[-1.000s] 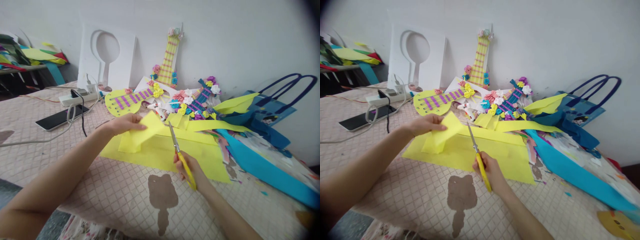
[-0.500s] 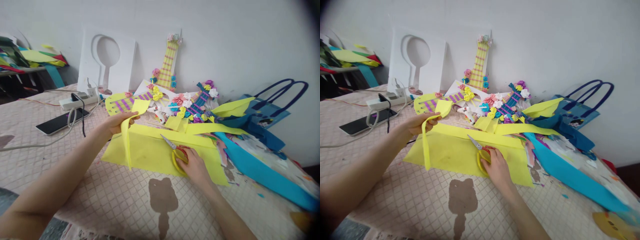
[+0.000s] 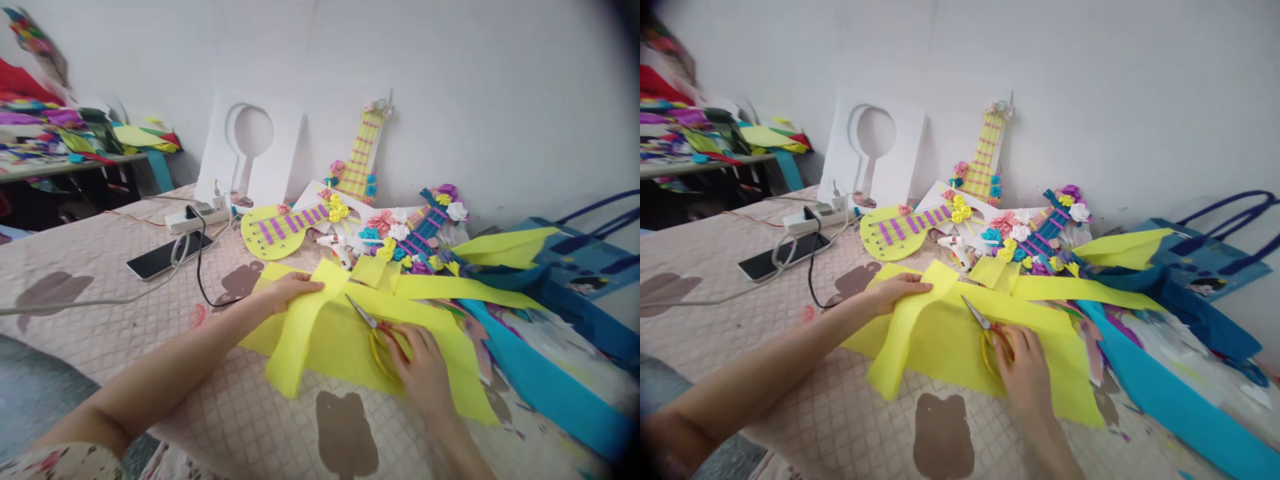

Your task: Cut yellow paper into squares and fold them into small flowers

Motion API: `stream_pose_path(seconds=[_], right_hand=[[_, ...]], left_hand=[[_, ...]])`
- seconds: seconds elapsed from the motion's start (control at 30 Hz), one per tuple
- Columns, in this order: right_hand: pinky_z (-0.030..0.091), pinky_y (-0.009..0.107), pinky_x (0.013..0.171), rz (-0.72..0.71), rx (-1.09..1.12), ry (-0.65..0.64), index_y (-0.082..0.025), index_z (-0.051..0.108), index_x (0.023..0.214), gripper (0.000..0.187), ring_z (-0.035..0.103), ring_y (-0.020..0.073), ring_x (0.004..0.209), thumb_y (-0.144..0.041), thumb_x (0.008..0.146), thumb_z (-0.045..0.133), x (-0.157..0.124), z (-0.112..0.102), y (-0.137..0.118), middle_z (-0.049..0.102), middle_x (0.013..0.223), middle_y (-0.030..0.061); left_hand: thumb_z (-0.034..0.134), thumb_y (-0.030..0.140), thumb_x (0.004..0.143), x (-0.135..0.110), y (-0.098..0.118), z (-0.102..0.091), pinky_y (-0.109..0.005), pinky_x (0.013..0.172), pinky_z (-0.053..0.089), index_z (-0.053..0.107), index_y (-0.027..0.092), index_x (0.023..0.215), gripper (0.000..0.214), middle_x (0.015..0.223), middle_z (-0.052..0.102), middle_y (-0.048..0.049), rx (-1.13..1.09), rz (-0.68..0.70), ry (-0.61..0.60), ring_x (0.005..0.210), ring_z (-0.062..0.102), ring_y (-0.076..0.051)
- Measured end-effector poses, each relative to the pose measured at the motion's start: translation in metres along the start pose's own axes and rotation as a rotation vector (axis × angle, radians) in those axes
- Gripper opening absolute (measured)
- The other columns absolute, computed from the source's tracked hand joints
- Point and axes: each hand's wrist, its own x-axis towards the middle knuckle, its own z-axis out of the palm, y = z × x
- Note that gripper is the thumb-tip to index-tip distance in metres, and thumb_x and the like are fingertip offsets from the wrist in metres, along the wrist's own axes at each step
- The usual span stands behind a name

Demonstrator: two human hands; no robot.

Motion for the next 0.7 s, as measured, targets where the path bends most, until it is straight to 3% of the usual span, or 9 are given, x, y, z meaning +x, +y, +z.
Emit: stream_pose_path(seconds=[0.07,0.17,0.3,0.4,0.47,0.53,0.6,0.7], right_hand=[[0.048,0.038,0.077,0.024,0.172,-0.034,-0.021,0.057,0.096,0.017,0.057,0.0242,0.091,-0.032,0.086,0.049,-0.004,-0.001,-0.009,0.060,0.100,0.0113],[0.050,0.036,0.066,0.137,0.414,-0.204,-0.024,0.060,0.094,0.016,0.058,0.0251,0.086,-0.034,0.082,0.056,-0.014,0.002,-0.023,0.060,0.103,0.0108],[0.048,0.034,0.054,0.307,0.660,-0.222,-0.025,0.062,0.089,0.017,0.055,0.0211,0.069,-0.039,0.080,0.058,-0.023,0.016,-0.040,0.059,0.101,0.0111],[0.042,0.029,0.045,0.449,0.821,-0.266,-0.024,0.059,0.097,0.026,0.048,0.0158,0.053,-0.042,0.079,0.059,-0.019,0.028,-0.055,0.058,0.080,0.0065],[0.037,0.025,0.043,0.510,0.929,-0.354,-0.023,0.053,0.109,0.039,0.043,0.0138,0.047,-0.045,0.078,0.060,-0.011,0.035,-0.066,0.050,0.058,-0.0012],[0.033,0.023,0.041,0.532,1.024,-0.464,-0.021,0.047,0.116,0.050,0.040,0.0117,0.044,-0.047,0.076,0.061,0.000,0.043,-0.077,0.046,0.053,-0.0048],[0.030,0.021,0.040,0.550,1.032,-0.547,-0.019,0.049,0.107,0.042,0.038,0.0093,0.042,-0.048,0.078,0.060,0.011,0.050,-0.085,0.045,0.050,-0.0062],[0.025,0.019,0.040,0.580,0.971,-0.497,-0.018,0.049,0.076,0.031,0.034,0.0065,0.040,-0.048,0.082,0.057,0.022,0.059,-0.087,0.039,0.045,-0.0078]], left_hand=[[0.083,0.030,0.052,0.003,-0.006,0.000,-0.026,0.060,0.054,0.068,0.011,0.081,0.039,0.078,0.072,-0.0095,0.005,-0.015,0.033,0.060,0.066,-0.017],[0.083,0.036,0.051,0.003,-0.014,0.003,-0.025,0.056,0.051,0.067,0.011,0.081,0.043,0.079,0.071,-0.0096,0.029,-0.007,0.074,0.059,0.065,-0.016],[0.081,0.042,0.053,-0.001,-0.020,0.008,-0.023,0.055,0.049,0.067,0.013,0.078,0.041,0.077,0.070,-0.0071,0.011,0.028,0.024,0.057,0.063,-0.014],[0.079,0.044,0.055,-0.003,-0.020,0.010,-0.020,0.050,0.044,0.065,0.014,0.070,0.036,0.068,0.067,-0.0033,0.023,0.050,0.007,0.051,0.059,-0.011],[0.077,0.045,0.057,-0.004,-0.019,0.010,-0.021,0.049,0.043,0.064,0.015,0.070,0.035,0.065,0.066,-0.0022,0.009,0.065,0.039,0.049,0.058,-0.011],[0.076,0.047,0.059,-0.003,-0.018,0.010,-0.021,0.048,0.043,0.064,0.016,0.070,0.035,0.063,0.065,-0.0018,-0.011,0.079,0.090,0.048,0.057,-0.011],[0.074,0.049,0.060,-0.002,-0.017,0.009,-0.021,0.046,0.043,0.063,0.016,0.069,0.036,0.061,0.064,-0.0014,-0.019,0.098,0.129,0.046,0.055,-0.011],[0.073,0.050,0.061,0.002,-0.015,0.003,-0.022,0.046,0.043,0.060,0.016,0.066,0.037,0.058,0.063,-0.0010,-0.007,0.127,0.156,0.047,0.056,-0.012]])
